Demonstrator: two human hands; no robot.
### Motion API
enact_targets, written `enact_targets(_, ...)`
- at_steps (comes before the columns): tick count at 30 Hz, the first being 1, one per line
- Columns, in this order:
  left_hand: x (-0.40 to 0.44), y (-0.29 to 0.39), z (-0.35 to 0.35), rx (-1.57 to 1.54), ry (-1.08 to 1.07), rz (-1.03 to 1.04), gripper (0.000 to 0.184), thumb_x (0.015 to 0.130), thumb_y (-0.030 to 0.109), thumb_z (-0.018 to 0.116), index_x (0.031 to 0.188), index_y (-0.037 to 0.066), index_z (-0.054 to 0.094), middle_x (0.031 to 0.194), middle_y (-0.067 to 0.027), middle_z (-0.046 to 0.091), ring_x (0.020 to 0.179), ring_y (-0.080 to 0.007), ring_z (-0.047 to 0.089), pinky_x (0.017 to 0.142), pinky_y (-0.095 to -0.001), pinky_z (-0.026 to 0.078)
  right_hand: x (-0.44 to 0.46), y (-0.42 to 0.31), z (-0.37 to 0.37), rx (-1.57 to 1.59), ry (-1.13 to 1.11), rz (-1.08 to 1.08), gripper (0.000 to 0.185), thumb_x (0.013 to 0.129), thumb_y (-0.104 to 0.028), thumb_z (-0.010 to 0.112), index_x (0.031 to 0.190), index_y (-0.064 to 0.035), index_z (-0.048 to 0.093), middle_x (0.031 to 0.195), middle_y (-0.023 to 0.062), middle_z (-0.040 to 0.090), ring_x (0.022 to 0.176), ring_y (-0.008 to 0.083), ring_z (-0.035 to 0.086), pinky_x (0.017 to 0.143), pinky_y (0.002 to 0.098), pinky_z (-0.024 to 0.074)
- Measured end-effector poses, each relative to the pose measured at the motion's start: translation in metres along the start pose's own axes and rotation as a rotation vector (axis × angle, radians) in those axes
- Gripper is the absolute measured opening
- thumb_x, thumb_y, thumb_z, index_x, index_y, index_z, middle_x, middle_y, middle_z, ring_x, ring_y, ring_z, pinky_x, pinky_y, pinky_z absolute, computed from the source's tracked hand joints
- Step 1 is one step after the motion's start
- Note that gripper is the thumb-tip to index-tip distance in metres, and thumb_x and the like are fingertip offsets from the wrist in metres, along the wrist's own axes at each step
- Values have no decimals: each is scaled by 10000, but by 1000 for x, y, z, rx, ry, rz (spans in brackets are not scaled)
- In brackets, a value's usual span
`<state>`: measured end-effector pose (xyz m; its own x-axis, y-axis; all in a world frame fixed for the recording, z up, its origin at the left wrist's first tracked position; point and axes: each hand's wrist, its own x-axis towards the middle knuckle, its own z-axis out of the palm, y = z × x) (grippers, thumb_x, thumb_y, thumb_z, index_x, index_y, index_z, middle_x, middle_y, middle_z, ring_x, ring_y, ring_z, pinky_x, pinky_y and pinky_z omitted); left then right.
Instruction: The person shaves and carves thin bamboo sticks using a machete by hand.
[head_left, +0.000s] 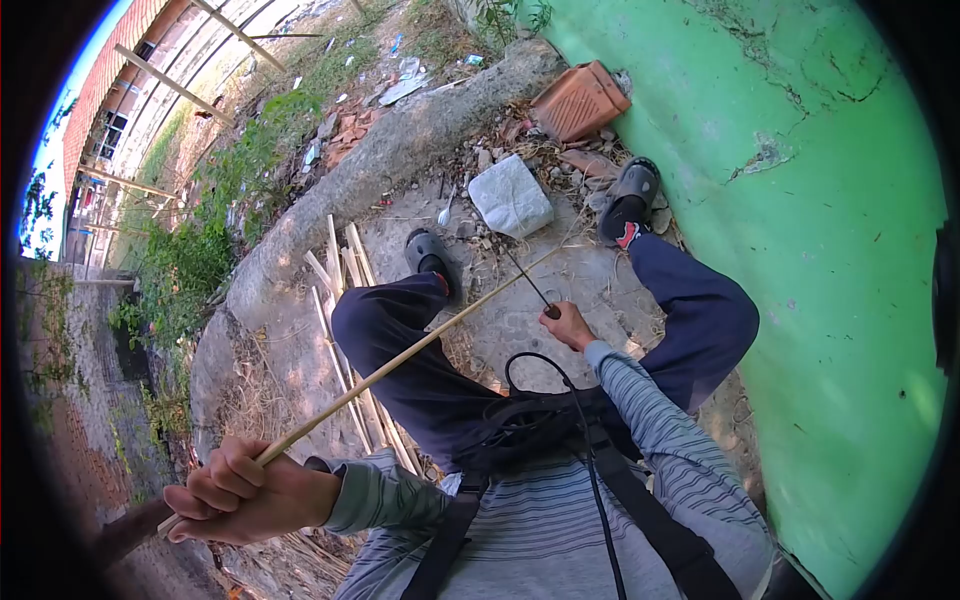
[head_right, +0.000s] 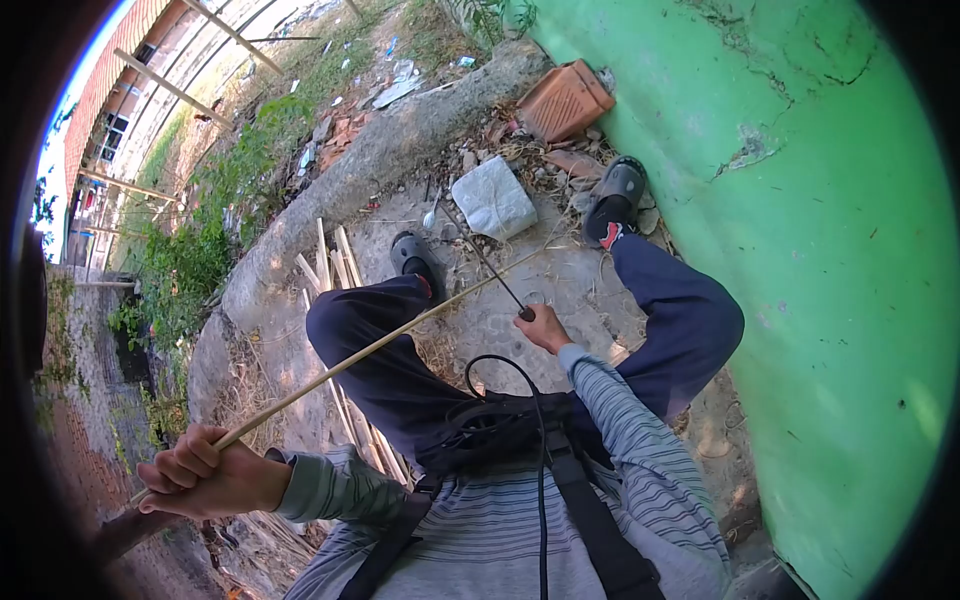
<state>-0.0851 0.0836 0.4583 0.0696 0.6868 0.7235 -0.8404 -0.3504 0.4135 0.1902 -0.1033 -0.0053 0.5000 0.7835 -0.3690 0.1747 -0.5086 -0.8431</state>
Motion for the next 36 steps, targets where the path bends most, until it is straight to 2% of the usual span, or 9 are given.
enact_targets(2,0,2,-3,12,-2,-5,517,1111,532,347,746,170,297,524,68,186,418,-34,102,368,-227,128,13,28,7,28,120,119,319,849,-282,701,828,31,641,715,207,643,665,322,617,673,446,479)
enact_targets(11,1,1,-7,-90,-39,0,521,1105,533,374,740,168,301,502,63,196,401,-25,119,350,-232,136,3,9,-3,-46,13,-1,321,851,-289,702,848,29,660,747,214,675,662,336,618,679,430,493)
enact_targets(13,2,1,-10,-127,-40,-23,521,1101,523,404,734,166,308,497,61,204,394,-27,127,351,-232,142,14,32,1,69,33,92,339,845,-305,709,868,31,670,753,224,679,690,363,648,701,446,504)
enact_targets(17,-3,3,-9,-160,-54,-20,521,1095,518,433,729,166,311,494,59,212,389,-30,135,353,-232,147,23,39,-10,-111,96,184,393,828,-347,722,885,41,694,802,243,702,806,402,707,755,467,528)
enact_targets(20,-3,3,-11,-171,-61,-19,521,1090,513,453,725,170,311,493,58,215,390,-30,137,357,-231,149,14,27,-5,-43,132,148,390,833,-343,719,851,45,688,807,244,703,798,396,704,748,467,528)
enact_targets(23,-3,5,-12,-155,-40,-31,524,1091,519,445,721,173,308,499,60,211,397,-30,139,362,-228,154,11,34,5,-44,54,22,340,843,-304,711,848,36,688,784,210,701,718,300,674,692,423,506)
enact_targets(25,-1,6,-18,-109,-25,-36,525,1093,525,434,722,175,307,510,61,204,409,-31,135,368,-227,160,26,50,12,12,127,154,324,848,-293,710,867,30,690,777,210,698,709,315,668,688,426,506)
enact_targets(32,-3,9,-30,-96,5,-23,520,1091,538,423,733,177,314,518,64,195,426,-35,117,382,-226,149,22,36,3,-39,190,168,327,853,-304,702,908,18,708,846,231,714,784,391,696,727,454,519)
enact_targets(36,1,4,-31,-110,-9,-12,516,1090,538,429,736,177,322,517,72,199,428,-31,113,386,-227,140,10,9,7,-49,102,-52,286,850,-282,695,884,1,697,799,228,690,754,390,684,709,458,511)
